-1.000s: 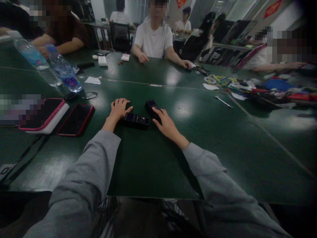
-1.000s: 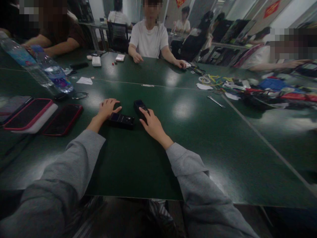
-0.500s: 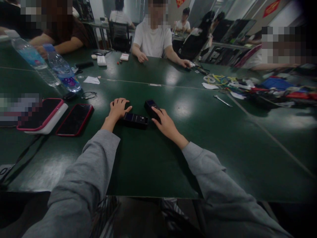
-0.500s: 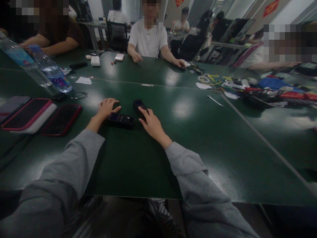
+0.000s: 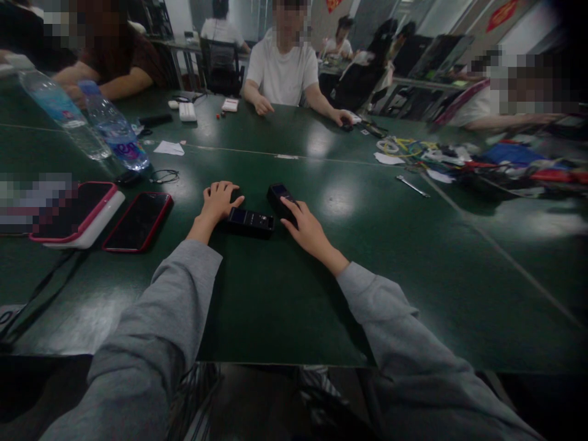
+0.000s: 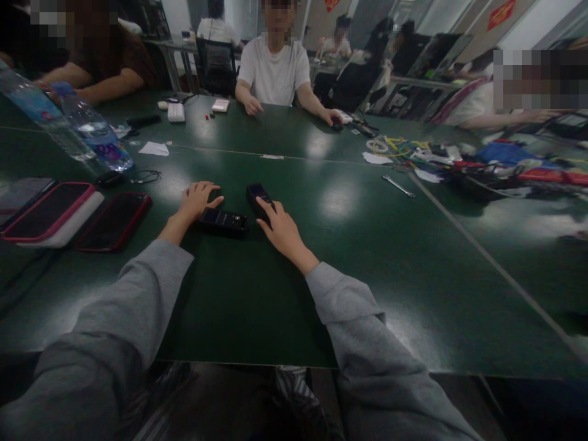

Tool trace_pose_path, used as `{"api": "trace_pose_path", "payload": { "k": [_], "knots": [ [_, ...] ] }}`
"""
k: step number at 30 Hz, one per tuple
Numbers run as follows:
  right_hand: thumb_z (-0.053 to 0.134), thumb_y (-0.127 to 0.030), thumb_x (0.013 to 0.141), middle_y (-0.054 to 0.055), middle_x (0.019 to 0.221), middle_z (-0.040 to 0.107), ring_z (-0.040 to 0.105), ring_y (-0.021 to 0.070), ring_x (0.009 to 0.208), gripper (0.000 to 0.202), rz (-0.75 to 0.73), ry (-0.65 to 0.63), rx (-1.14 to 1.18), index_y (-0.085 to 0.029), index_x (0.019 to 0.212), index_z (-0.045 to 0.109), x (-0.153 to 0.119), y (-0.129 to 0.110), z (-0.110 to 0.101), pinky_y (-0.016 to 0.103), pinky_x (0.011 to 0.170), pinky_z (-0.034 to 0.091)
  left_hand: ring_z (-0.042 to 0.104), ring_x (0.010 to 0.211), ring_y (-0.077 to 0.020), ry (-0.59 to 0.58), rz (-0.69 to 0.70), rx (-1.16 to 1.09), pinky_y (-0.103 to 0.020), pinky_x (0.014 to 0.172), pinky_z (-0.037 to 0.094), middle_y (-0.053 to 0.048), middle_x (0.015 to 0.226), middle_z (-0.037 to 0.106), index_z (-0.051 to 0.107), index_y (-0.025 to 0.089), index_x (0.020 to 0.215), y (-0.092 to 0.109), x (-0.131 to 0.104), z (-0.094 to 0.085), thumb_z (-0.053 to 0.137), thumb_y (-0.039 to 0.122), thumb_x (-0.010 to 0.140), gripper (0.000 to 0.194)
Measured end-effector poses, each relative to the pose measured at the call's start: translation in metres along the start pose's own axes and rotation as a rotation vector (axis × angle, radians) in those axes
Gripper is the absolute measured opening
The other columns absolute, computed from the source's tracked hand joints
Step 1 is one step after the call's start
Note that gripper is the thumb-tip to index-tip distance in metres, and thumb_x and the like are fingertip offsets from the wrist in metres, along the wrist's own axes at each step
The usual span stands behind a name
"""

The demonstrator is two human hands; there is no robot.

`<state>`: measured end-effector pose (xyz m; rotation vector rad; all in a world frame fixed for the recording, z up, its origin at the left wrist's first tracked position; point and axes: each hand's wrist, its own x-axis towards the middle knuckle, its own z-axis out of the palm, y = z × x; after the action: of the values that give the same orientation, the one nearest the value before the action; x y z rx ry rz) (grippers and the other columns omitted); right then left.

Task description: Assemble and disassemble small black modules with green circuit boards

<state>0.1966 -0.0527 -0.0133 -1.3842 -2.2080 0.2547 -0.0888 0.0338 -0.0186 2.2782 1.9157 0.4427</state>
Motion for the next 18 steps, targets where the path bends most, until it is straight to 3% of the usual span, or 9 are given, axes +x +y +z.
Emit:
{"api": "trace_pose_path", "payload": {
  "k": [7,18],
  "knots": [
    [0.047,-0.039,0.102,0.015,0.144,0.046,0.062,0.0332,0.116,0.061,0.009,-0.009,-0.009,-0.033,0.161,0.031,-0.0001,0.0007,0.0001,0.054,0.094,0.058,0.038,0.141,-0.0357,0.007,0.000,-0.001,-0.060,0.117,0.030,-0.011,0.155,0.048,0.055,0.026,0.143,0.0013,-0.0011,-0.0009,0.046,0.054,0.100,0.052],
    [0.046,-0.040,0.102,0.016,0.145,0.046,0.063,0.0329,0.113,0.061,0.016,-0.017,-0.007,-0.030,0.161,0.032,-0.0006,-0.0017,-0.0018,0.054,0.094,0.058,0.038,0.142,-0.0355,0.005,0.007,-0.004,-0.060,0.117,0.030,-0.011,0.155,0.047,0.054,0.027,0.143,0.0013,-0.0014,-0.0017,0.044,0.054,0.100,0.052]
  ]
}}
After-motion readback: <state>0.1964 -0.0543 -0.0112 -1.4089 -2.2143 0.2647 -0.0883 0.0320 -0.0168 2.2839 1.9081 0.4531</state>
